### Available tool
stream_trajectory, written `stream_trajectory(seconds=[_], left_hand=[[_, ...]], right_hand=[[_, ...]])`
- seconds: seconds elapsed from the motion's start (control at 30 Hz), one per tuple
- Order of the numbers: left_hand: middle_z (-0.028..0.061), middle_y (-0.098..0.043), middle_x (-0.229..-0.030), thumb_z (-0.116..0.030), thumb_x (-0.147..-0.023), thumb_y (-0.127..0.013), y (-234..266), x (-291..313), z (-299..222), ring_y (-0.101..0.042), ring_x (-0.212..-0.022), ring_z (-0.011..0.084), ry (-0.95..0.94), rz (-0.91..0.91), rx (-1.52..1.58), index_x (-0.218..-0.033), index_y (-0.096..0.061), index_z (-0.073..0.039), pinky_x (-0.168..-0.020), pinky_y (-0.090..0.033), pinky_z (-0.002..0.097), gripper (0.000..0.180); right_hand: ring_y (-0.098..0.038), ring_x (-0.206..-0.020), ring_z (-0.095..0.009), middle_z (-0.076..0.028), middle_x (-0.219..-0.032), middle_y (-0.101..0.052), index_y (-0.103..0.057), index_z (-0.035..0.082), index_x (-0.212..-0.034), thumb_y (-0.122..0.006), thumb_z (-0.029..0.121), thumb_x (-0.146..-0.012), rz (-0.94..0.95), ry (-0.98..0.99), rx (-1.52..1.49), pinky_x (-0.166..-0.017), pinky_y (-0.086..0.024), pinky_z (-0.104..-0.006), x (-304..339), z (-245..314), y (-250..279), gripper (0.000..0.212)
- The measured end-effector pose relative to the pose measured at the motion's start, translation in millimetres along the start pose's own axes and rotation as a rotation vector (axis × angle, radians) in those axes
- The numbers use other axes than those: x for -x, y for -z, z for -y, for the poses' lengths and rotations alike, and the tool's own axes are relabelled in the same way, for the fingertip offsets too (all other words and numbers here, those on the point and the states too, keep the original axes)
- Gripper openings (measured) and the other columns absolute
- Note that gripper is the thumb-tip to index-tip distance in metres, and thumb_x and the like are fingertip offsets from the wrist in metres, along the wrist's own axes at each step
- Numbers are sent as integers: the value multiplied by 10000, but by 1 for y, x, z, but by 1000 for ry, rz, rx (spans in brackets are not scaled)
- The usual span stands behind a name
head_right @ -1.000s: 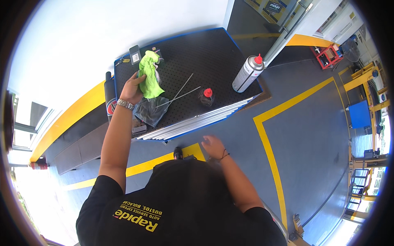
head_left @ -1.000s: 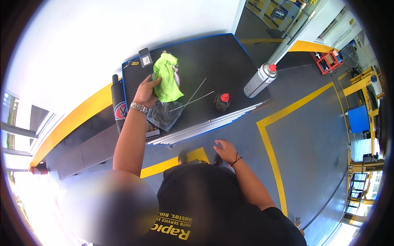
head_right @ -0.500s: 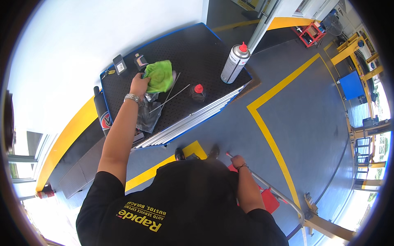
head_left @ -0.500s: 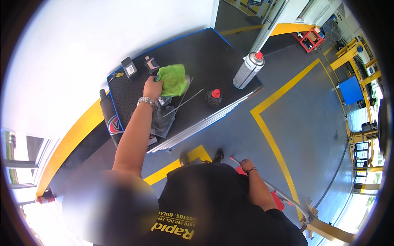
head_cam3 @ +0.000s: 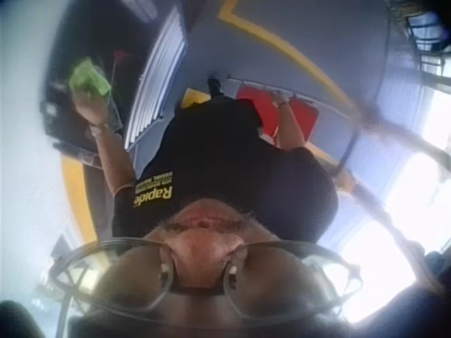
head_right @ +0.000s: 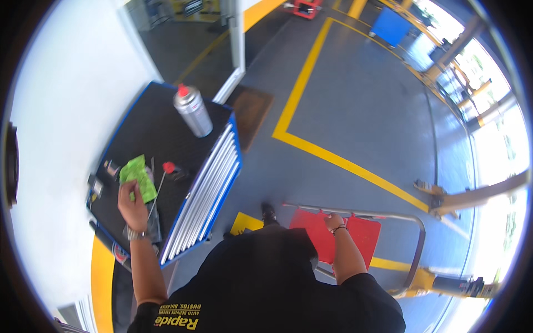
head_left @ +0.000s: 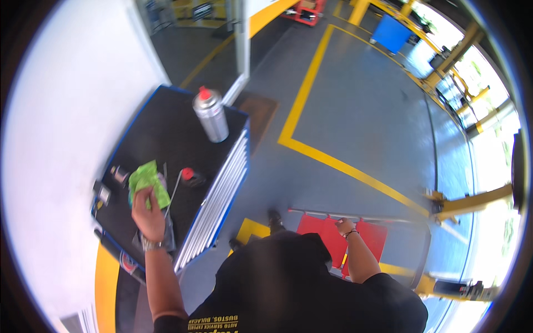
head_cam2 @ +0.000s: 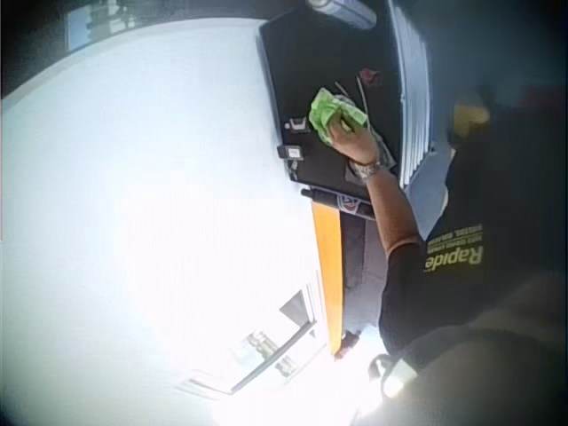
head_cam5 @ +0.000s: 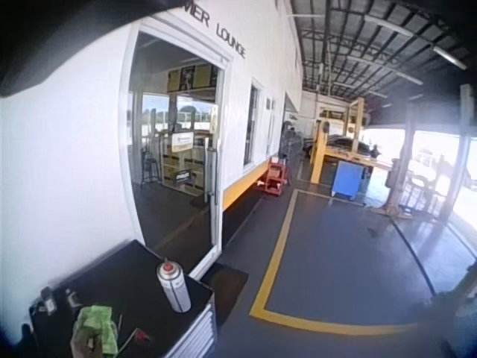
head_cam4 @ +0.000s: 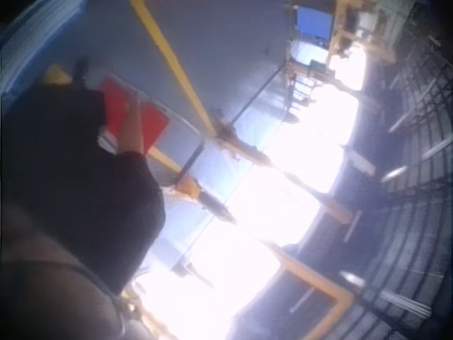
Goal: The person organizes tools in a blue toolbox, wiping a socket with a cloth and placing it in a drawer. They open and close multiple drawers, inspecting and arranging sockets, wrenches, and spray cans. The person picks up a ratchet and socket, assembles them, and places them back in the drawer before closing it.
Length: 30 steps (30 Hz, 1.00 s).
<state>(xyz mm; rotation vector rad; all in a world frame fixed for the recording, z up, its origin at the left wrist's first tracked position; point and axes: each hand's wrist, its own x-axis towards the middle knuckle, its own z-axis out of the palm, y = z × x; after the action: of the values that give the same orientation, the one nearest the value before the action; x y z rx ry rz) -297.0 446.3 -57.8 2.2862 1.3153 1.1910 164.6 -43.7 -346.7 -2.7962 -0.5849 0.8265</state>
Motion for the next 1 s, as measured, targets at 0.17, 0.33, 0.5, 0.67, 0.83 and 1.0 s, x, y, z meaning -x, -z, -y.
stream_trajectory(seconds=[0.17,0.33,0.5,0.67,0.83,1.0], left_hand=[[60,-586,-904,-57,-959,-541,40,-12,-120,-508,-763,167,-389,-113,588,-1140,-529,23,-736,-450,337,198],[51,-566,-816,-166,-868,-616,80,-33,-244,-519,-738,180,-876,-34,1027,-1031,-493,-49,-655,-408,361,235],[12,-560,-761,-96,-756,-675,101,-24,-304,-518,-691,163,-735,-10,1150,-893,-416,-185,-552,-378,307,306],[13,-504,-861,-355,-969,-528,89,-30,-313,-507,-696,143,-859,-237,776,-1441,-264,-240,-686,-406,337,553],[63,-573,-877,-227,-926,-605,50,-52,-279,-521,-765,190,-1021,81,938,-1189,-520,-14,-730,-425,375,348],[116,-681,-833,-143,-803,-711,-26,-6,-250,-677,-776,287,-573,869,450,-1049,-659,-19,-712,-525,385,281]], right_hand=[[-658,-1074,-375,-252,-1056,-689,-716,18,-1005,-528,348,-871,-96,-406,14,-898,-532,-467,53,11,84,403],[-656,-1102,-360,-190,-1128,-695,-735,80,-1071,-557,320,-831,349,-534,141,-918,-530,-448,92,-69,70,382],[-653,-1139,-316,-123,-1227,-677,-675,138,-1227,-571,266,-826,378,-494,240,-909,-535,-450,95,-80,21,433],[-661,-1133,-297,-119,-1331,-623,-414,197,-1475,-576,261,-871,477,-376,411,-893,-539,-489,119,-42,11,628],[-683,-1055,-352,-115,-1267,-661,-476,194,-1431,-545,303,-922,556,-466,665,-814,-537,-538,106,-27,4,525],[-705,-964,-346,-101,-1132,-716,-669,161,-1246,-515,454,-932,672,-564,1009,-749,-529,-532,64,-95,-57,457]])
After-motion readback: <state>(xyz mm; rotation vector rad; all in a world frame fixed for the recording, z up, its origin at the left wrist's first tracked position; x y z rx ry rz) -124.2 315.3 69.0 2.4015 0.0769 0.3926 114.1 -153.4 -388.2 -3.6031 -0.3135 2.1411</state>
